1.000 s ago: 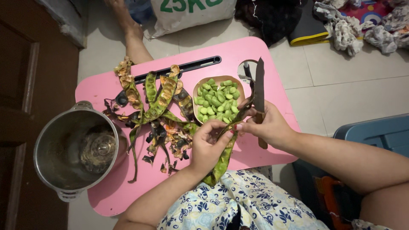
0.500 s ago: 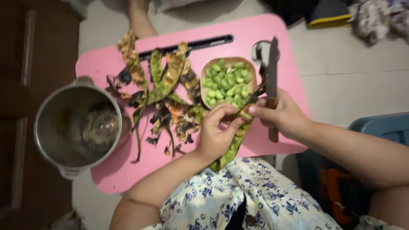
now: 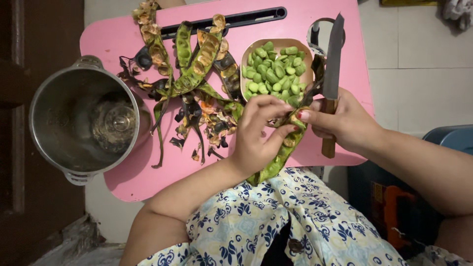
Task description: The person uses a knife to cut open stink bean pods and remove the beans, placing them into a small container. The empty pods and debris are collected and placed into a metal pot.
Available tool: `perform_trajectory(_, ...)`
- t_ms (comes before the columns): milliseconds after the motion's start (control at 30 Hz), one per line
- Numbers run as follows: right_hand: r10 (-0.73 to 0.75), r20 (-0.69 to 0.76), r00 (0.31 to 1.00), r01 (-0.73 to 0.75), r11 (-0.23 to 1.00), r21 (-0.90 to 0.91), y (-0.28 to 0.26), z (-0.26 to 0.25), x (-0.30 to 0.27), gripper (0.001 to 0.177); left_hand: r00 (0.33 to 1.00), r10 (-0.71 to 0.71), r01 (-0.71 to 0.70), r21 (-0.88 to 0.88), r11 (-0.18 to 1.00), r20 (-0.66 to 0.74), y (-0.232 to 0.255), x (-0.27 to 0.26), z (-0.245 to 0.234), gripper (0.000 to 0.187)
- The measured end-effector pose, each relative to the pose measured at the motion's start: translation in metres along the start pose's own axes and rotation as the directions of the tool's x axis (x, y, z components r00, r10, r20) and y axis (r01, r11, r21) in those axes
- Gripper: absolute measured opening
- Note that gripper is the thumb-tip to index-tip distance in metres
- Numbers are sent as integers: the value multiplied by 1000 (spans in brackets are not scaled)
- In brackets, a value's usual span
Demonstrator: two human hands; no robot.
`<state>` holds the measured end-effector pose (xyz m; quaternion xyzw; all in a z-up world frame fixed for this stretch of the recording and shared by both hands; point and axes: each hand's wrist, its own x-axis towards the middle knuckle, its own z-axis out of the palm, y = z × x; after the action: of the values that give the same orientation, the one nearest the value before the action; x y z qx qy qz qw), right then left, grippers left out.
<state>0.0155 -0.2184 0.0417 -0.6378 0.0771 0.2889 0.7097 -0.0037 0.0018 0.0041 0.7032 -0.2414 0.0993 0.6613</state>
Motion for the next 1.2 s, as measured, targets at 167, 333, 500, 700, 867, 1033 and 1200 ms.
perform_trajectory(167,-5,-31,1000,5,1000,29,0,2,0,11,987,145,-155,212,965,64,5,4,-5,38)
perform_trajectory(333,-39,-39,999,41,998,49,0,3,-3,16,989,130,-141,186,972,68,5,4,-5,35)
perform_trajectory(500,-39,-78,996,43,998,52,-3,4,-4,19,991,115,-125,147,981,75,3,2,-5,29)
perform_trajectory(700,-57,-81,995,64,993,97,-5,2,-2,23,994,91,-99,158,982,52,6,3,-4,24)
perform_trajectory(867,-68,-118,991,72,997,32,-4,6,-4,25,995,103,-100,230,968,-5,7,5,-5,36)
perform_trajectory(1033,-84,-158,984,73,995,-72,-3,9,-5,28,990,140,-129,372,919,-2,6,8,-6,41)
perform_trajectory(1200,-113,-142,983,102,991,-81,-1,12,-5,30,987,160,-143,413,899,-9,6,7,-6,36)
